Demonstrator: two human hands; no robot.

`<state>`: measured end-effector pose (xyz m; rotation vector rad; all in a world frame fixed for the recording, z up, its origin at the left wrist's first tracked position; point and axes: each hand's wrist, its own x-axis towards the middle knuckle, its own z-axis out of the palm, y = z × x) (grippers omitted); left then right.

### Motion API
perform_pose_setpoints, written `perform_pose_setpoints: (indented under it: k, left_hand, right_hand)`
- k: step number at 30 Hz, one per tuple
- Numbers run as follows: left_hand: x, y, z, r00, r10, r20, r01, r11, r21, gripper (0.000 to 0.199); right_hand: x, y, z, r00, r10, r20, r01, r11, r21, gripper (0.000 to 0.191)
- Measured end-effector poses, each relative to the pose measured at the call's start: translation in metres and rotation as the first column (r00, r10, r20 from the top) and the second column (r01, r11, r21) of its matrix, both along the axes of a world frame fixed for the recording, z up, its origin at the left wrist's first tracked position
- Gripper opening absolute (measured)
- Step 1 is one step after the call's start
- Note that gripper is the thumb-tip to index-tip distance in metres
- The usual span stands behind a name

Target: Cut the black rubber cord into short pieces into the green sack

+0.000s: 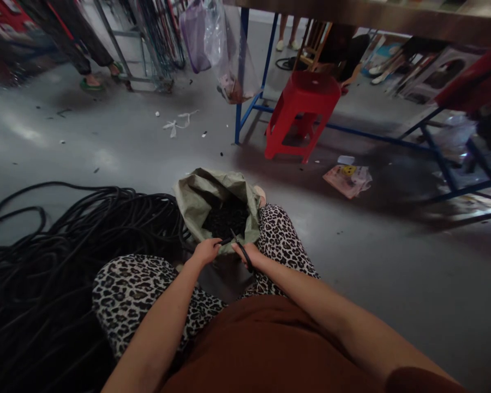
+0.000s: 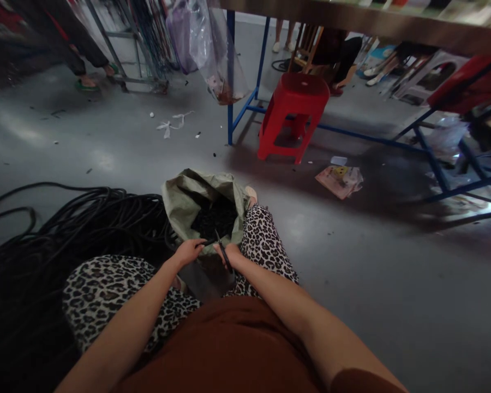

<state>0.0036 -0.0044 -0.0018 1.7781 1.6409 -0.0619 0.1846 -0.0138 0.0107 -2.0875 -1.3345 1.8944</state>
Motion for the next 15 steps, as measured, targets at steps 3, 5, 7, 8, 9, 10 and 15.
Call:
perform_pose_setpoints:
  k: [3,5,7,8,9,10,15]
  left_hand:
    - [-0.0007,0.0001,-0.0011,1.0,0.012,0.011,-0.012,1.0,0.026,0.034]
    - [-0.0013,0.0002,-0.0014,0.999,0.029,0.014,-0.03,0.999,0.045,0.034]
    - [-0.0019,0.0004,-0.0019,0.999,0.05,0.014,-0.051,0.997,0.057,0.035]
    - [-0.0022,0.0005,-0.0023,0.998,0.06,0.013,-0.06,0.996,0.063,0.035]
    - [-0.0024,0.0005,-0.0025,0.998,0.066,0.013,-0.067,0.995,0.071,0.035]
    - [-0.0026,0.0006,-0.0027,0.998,0.069,0.016,-0.07,0.994,0.081,0.035]
    - [0.001,-0.0005,0.0028,0.998,0.066,0.02,-0.068,0.992,0.11,0.032]
  right_hand:
    - [0.0004,-0.0002,-0.001,0.997,-0.06,-0.047,0.059,0.998,-0.029,0.043]
    - [0.0004,-0.0006,-0.0027,0.991,-0.101,-0.084,0.096,0.994,-0.056,0.041]
    - [0.0003,-0.0003,-0.0047,0.981,-0.152,-0.12,0.143,0.986,-0.081,0.038]
    - [0.0002,0.0002,-0.0054,0.974,-0.18,-0.138,0.169,0.981,-0.09,0.036]
    - [0.0001,0.0009,-0.0058,0.966,-0.208,-0.157,0.194,0.976,-0.099,0.034]
    - [0.0001,0.0017,-0.0058,0.957,-0.234,-0.174,0.218,0.97,-0.107,0.031]
    - [0.0009,0.0063,-0.0026,0.906,-0.344,-0.246,0.319,0.938,-0.138,0.024]
